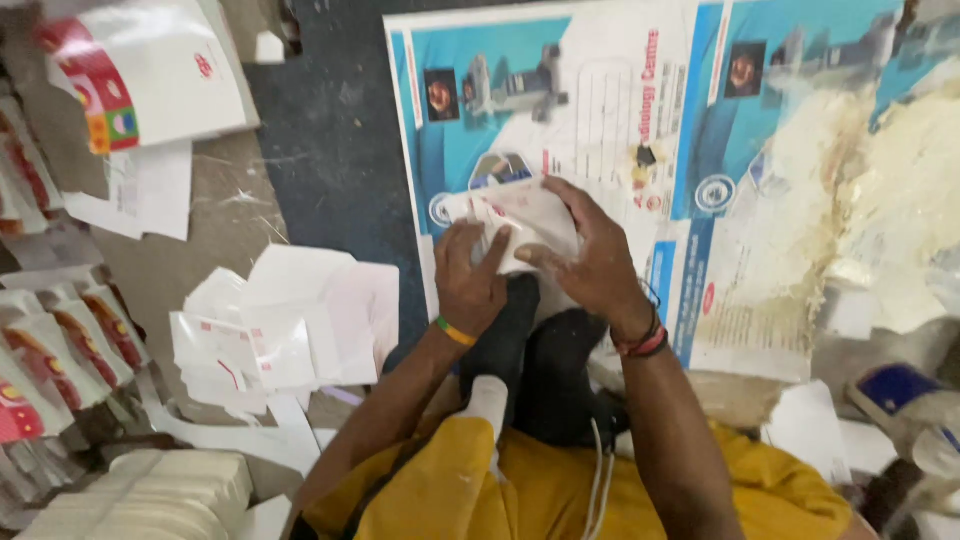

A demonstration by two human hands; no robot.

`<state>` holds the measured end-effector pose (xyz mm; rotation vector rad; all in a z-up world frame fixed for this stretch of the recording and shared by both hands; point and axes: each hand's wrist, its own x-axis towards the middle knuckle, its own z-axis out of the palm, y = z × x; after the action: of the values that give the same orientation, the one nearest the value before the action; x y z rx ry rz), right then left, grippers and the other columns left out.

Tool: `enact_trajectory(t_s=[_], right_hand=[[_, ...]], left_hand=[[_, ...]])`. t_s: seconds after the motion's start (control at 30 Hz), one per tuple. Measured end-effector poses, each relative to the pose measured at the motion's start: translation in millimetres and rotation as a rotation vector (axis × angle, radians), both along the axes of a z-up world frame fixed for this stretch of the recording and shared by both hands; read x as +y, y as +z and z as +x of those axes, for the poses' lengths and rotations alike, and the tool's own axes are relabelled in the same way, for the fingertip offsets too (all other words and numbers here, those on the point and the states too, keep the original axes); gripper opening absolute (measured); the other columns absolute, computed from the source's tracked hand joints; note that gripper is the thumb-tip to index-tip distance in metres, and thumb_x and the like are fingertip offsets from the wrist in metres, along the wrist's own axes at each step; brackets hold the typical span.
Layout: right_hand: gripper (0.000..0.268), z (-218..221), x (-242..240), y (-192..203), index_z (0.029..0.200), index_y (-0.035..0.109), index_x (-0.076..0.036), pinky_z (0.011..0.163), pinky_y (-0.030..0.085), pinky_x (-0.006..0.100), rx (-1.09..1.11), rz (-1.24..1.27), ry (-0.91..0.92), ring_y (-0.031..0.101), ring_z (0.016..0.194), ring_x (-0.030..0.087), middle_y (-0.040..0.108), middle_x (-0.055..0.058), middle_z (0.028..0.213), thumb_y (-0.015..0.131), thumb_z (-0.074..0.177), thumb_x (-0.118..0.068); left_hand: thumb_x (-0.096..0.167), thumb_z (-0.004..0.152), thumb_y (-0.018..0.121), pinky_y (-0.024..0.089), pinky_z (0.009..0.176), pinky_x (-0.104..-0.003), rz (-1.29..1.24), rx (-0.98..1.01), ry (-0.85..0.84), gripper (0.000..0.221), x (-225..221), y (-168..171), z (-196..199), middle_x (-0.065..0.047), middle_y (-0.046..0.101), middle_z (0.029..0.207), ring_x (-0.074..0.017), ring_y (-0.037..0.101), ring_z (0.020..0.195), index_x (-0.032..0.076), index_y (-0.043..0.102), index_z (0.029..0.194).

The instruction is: The person folds paper packets, applies glue to them using a block, and stacks them together.

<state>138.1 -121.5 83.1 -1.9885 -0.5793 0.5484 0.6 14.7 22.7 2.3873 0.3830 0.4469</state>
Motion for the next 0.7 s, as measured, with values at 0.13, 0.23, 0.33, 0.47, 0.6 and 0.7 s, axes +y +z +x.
enact_trajectory(t_s=[0.13, 0.23, 0.33, 0.47, 0.6, 0.7], right_hand=[[0.049, 7.4, -1.8, -20.7, 0.13, 0.058, -0.001, 0.088, 0.061, 0.033, -0.065, 0.02, -0.19, 0.076, 0.103, 0.027, 0.074, 0.016, 0.116, 0.085, 0.09, -0.011], [0.033, 6.3, -6.6, -23.2, 0.113, 0.069, -0.01, 0.078, 0.06, 0.032, -0.258, -0.179, 0.001, 0.075, 0.089, 0.025, 0.075, 0.013, 0.107, 0.085, 0.084, -0.008], [0.063, -16.0, -15.0, -12.6, 0.134, 0.054, 0.004, 0.088, 0.054, 0.038, 0.205, 0.272, 0.041, 0.065, 0.105, 0.029, 0.065, 0.017, 0.121, 0.085, 0.081, -0.011], [0.038, 4.0, 0.0, -15.8, 0.115, 0.072, -0.004, 0.069, 0.058, 0.036, -0.084, -0.206, -0.176, 0.07, 0.075, 0.023, 0.073, 0.011, 0.095, 0.09, 0.083, -0.015], [0.056, 1.8, -0.8, 8.5, 0.128, 0.055, 0.005, 0.083, 0.056, 0.037, -0.01, 0.28, 0.0, 0.068, 0.1, 0.029, 0.065, 0.02, 0.118, 0.082, 0.084, -0.016], [0.016, -1.6, -10.6, -38.9, 0.11, 0.075, -0.009, 0.078, 0.06, 0.036, -0.57, -0.177, -0.09, 0.075, 0.09, 0.027, 0.075, 0.011, 0.103, 0.075, 0.094, -0.011]], left_hand=[[0.002, 0.077, 0.069, 0.046, 0.111, -0.049, -0.039, -0.112, 0.041, 0.057, -1.7, -17.1, -1.4, -0.023, 0.063, 0.129, -0.0411, 0.059, 0.124, -0.001, 0.064, 0.134], [0.005, 0.083, 0.071, 0.049, 0.109, -0.047, -0.111, -0.136, 0.112, 0.061, 1.7, -33.9, -0.8, -0.02, 0.066, 0.128, -0.0393, 0.062, 0.122, -0.006, 0.055, 0.14], [0.009, 0.09, 0.072, 0.051, 0.109, -0.046, -0.23, -0.068, 0.161, 0.062, -15.9, -17.2, -22.1, -0.017, 0.069, 0.128, -0.0362, 0.064, 0.121, -0.007, 0.051, 0.147], [0.026, 0.09, 0.078, 0.049, 0.106, -0.045, -0.31, -0.229, 0.186, 0.078, 2.4, -31.3, 11.9, -0.021, 0.059, 0.135, -0.0356, 0.06, 0.122, -0.006, 0.038, 0.148], [0.022, 0.104, 0.064, 0.045, 0.113, -0.049, -0.145, 0.013, 0.126, 0.05, -12.7, -9.0, -12.8, -0.022, 0.062, 0.141, -0.0397, 0.062, 0.127, -0.002, 0.051, 0.147], [0.032, 0.104, 0.059, 0.036, 0.12, -0.052, -0.009, -0.129, -0.174, 0.052, 7.4, -20.8, 23.2, -0.021, 0.057, 0.145, -0.0423, 0.054, 0.134, 0.002, 0.051, 0.145]])
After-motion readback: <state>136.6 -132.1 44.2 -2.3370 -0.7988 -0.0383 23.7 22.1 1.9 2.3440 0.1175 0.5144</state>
